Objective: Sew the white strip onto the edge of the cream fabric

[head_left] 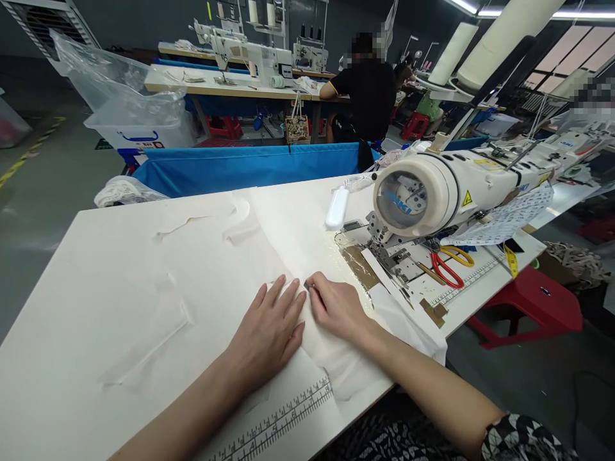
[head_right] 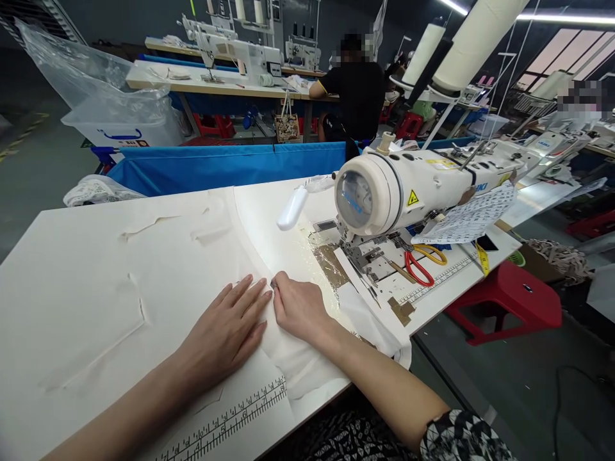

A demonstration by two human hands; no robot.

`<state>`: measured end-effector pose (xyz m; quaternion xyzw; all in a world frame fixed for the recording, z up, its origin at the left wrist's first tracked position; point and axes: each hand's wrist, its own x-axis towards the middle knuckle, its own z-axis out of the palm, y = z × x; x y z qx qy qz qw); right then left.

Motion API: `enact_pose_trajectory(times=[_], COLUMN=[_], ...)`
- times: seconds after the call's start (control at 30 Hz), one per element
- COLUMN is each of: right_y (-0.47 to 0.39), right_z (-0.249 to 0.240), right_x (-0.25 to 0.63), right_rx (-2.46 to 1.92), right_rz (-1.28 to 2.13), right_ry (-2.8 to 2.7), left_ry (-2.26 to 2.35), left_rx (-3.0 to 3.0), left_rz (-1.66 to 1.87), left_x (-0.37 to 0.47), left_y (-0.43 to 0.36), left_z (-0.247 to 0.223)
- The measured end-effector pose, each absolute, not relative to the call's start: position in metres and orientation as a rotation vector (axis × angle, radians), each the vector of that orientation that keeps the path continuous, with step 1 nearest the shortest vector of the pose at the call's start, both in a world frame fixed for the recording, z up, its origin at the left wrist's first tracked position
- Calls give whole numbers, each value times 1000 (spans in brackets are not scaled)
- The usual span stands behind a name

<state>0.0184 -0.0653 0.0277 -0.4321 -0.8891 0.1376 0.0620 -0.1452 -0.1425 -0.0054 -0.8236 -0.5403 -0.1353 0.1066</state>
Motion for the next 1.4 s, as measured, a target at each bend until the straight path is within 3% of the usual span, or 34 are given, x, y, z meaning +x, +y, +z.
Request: enact_pose_trajectory(times=[0.67, 1.4], right_y=[-78, -83], right_z=[28, 27], right_x=[65, 52], right_rx=[-1281, -1231], right_rz=[605, 474], right_ry=[-2521, -2732], left_ry=[-1560, -1473], left_rx=[-2443, -2611], left_rz=[-391, -420], left_x=[-141, -142], left_y=[-145, -148], left_z=[-1, 2])
